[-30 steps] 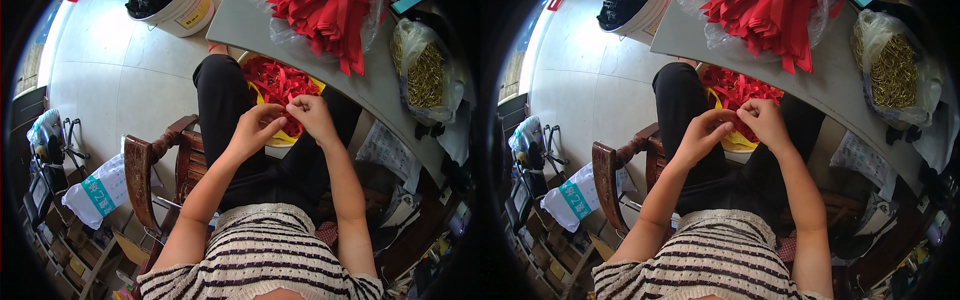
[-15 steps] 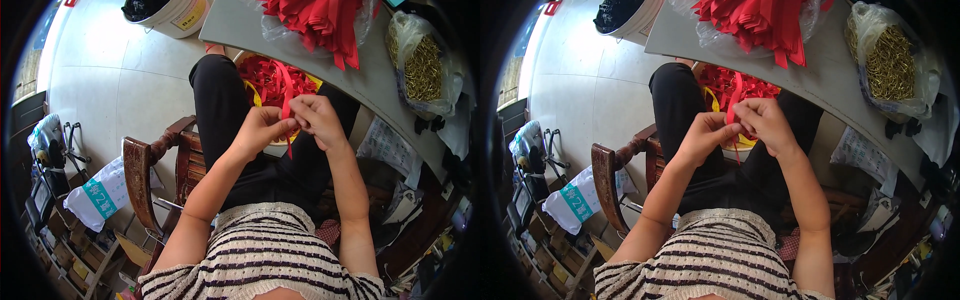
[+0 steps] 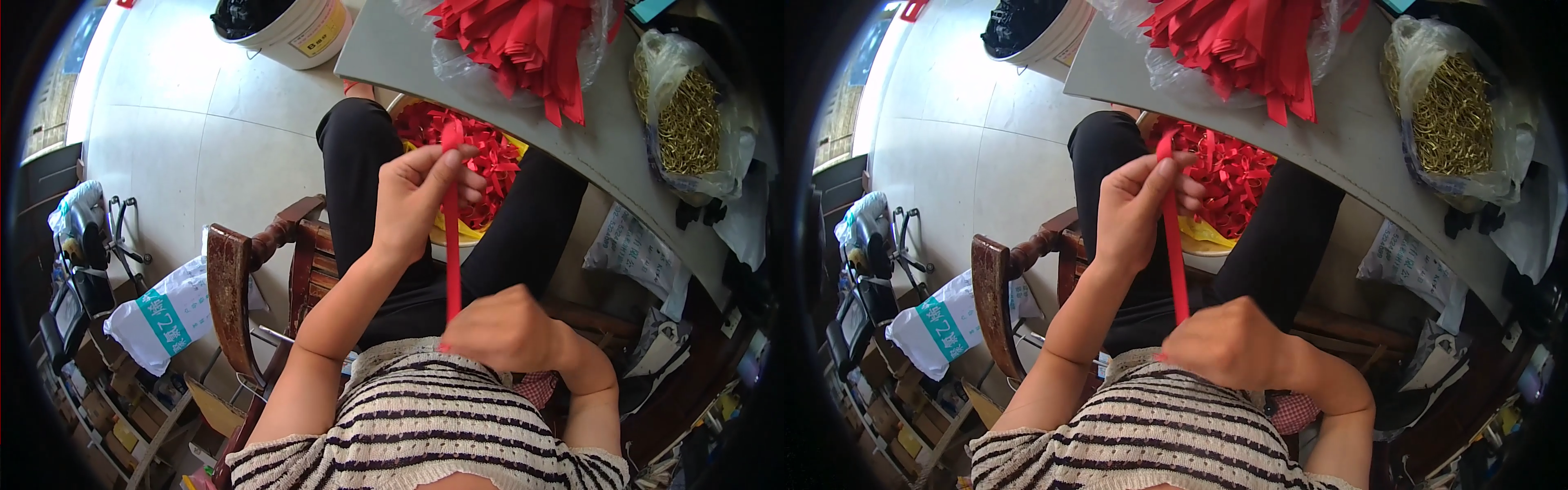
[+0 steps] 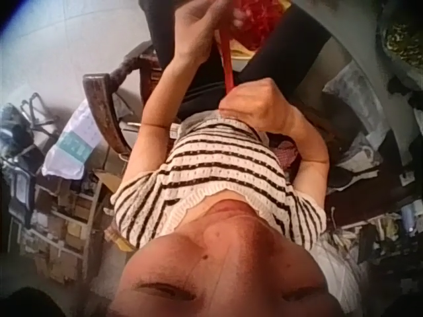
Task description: The person ties red ribbons onto small gold rings by hand.
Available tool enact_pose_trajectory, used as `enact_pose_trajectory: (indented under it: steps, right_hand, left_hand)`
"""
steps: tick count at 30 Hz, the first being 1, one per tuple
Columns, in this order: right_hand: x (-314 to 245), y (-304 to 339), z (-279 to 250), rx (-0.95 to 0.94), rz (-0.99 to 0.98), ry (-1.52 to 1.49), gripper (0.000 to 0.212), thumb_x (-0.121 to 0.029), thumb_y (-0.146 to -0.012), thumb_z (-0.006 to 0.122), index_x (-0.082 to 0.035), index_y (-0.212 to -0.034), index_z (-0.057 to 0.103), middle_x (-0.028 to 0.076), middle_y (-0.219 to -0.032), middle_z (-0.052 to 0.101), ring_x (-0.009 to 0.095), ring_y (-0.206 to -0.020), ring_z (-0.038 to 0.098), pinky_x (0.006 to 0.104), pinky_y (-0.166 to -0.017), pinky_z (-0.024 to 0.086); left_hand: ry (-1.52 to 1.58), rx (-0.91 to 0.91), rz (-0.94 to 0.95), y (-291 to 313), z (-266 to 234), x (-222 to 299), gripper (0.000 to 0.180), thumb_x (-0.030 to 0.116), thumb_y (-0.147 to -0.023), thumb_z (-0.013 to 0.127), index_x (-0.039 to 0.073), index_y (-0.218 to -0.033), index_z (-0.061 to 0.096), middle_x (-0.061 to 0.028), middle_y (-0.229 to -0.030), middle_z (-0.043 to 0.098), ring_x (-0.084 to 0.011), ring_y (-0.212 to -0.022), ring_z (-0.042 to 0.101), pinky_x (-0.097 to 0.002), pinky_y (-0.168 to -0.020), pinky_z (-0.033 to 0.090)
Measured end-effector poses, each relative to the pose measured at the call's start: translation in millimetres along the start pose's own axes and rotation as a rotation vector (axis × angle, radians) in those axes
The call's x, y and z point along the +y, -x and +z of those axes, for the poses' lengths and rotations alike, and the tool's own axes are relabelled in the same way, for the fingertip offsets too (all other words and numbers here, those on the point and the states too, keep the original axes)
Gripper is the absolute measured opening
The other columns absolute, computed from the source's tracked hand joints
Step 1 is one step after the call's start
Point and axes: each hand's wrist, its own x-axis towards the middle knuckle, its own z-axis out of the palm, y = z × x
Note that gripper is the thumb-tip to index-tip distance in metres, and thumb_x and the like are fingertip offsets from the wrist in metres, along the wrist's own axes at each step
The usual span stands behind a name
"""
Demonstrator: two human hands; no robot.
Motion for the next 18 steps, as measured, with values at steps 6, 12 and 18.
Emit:
enact_pose_trajectory:
  steps: [6, 12, 18]
  right_hand:
    - [24, -26, -31, 0.844, 0.349, -0.321, 0.011, 0.002, -0.072, 0.068, 0.001, -0.078, 0.058, 0.01, -0.091, 0.056, 0.014, -0.083, 0.054, 0.0256, -0.073, 0.043]
    - [25, -27, -31, 0.93, 0.306, -0.546, 0.011, 0.005, -0.077, 0.063, 0.002, -0.083, 0.055, 0.01, -0.094, 0.057, 0.01, -0.084, 0.054, 0.0238, -0.077, 0.044]
    - [27, -26, -34, 1.013, 0.315, -0.504, 0.011, 0.005, -0.077, 0.063, 0.001, -0.082, 0.054, 0.01, -0.092, 0.058, 0.01, -0.083, 0.055, 0.0229, -0.076, 0.045]
  left_hand:
    - [-0.019, -0.239, -0.095, 31, 20, 4, 0.02, 0.013, -0.091, 0.052, -0.006, -0.09, 0.061, -0.0122, -0.075, 0.065, -0.0156, -0.064, 0.064, -0.0248, -0.061, 0.053]
    - [0.006, -0.311, -0.151, 34, 24, 5, 0.022, 0.012, -0.092, 0.048, -0.006, -0.096, 0.059, -0.0132, -0.078, 0.065, -0.016, -0.069, 0.064, -0.0245, -0.066, 0.053]
    - [-0.178, -0.285, 0.063, 35, 31, 0, 0.027, 0.016, -0.096, 0.04, -0.004, -0.11, 0.053, -0.0063, -0.068, 0.059, -0.01, -0.054, 0.055, -0.0189, -0.054, 0.045]
